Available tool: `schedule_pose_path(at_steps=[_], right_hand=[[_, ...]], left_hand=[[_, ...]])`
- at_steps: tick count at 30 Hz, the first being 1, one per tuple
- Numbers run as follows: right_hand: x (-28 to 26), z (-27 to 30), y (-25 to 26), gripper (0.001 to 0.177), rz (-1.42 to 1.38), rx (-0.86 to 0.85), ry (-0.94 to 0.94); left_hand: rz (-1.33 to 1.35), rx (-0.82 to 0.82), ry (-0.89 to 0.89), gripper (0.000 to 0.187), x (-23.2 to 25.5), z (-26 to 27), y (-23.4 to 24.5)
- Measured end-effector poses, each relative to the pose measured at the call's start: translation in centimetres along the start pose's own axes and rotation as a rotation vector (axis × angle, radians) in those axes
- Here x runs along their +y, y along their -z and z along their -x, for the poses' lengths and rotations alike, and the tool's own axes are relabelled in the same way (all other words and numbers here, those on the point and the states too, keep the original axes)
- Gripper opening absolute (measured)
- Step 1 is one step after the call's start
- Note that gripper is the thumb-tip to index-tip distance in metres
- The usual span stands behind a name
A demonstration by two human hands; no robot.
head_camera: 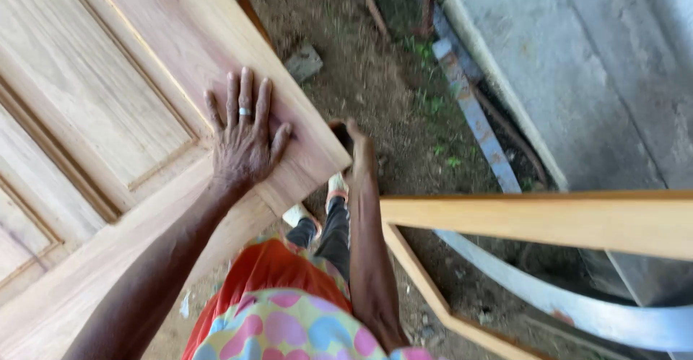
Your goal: Sanding a wooden door manually with a small piece of sandpaper.
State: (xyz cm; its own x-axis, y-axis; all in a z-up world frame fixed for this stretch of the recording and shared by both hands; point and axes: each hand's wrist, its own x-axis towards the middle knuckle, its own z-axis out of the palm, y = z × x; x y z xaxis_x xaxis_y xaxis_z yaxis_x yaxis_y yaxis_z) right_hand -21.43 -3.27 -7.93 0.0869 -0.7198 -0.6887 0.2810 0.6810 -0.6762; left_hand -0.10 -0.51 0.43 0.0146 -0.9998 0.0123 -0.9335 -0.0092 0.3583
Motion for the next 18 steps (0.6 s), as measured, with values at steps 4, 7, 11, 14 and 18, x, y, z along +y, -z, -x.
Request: schedule_pose_path(at_steps=[4, 7, 11, 14, 18], right_hand=[[0.2, 2.7, -1.5, 0.045, 0.033, 0.082, 0.312], [-0.2, 2.9, -2.0, 0.046, 0.106, 0.207, 0.395], [2.4, 0.7, -0.2, 0.042, -0.216, 0.114, 0.176], [1.9, -0.8, 0.1, 0.039, -0.490, -0.053, 0.116], [2.8, 2.0, -0.8, 0.044, -0.210, 0.099, 0.308]], left_hand=[[-0.027, -0.037, -0.002, 0.081, -0.1, 0.8, -0.4], [-0.019, -0.050, 0.009, 0.081, 0.0, 0.0, 0.0], [-0.014, -0.045, 0.012, 0.080, -0.1, 0.4, -0.1], [-0.046, -0.033, -0.007, 0.082, -0.7, 0.8, -1.4], [-0.021, -0.032, 0.009, 0.082, -0.2, 0.5, -0.2]])
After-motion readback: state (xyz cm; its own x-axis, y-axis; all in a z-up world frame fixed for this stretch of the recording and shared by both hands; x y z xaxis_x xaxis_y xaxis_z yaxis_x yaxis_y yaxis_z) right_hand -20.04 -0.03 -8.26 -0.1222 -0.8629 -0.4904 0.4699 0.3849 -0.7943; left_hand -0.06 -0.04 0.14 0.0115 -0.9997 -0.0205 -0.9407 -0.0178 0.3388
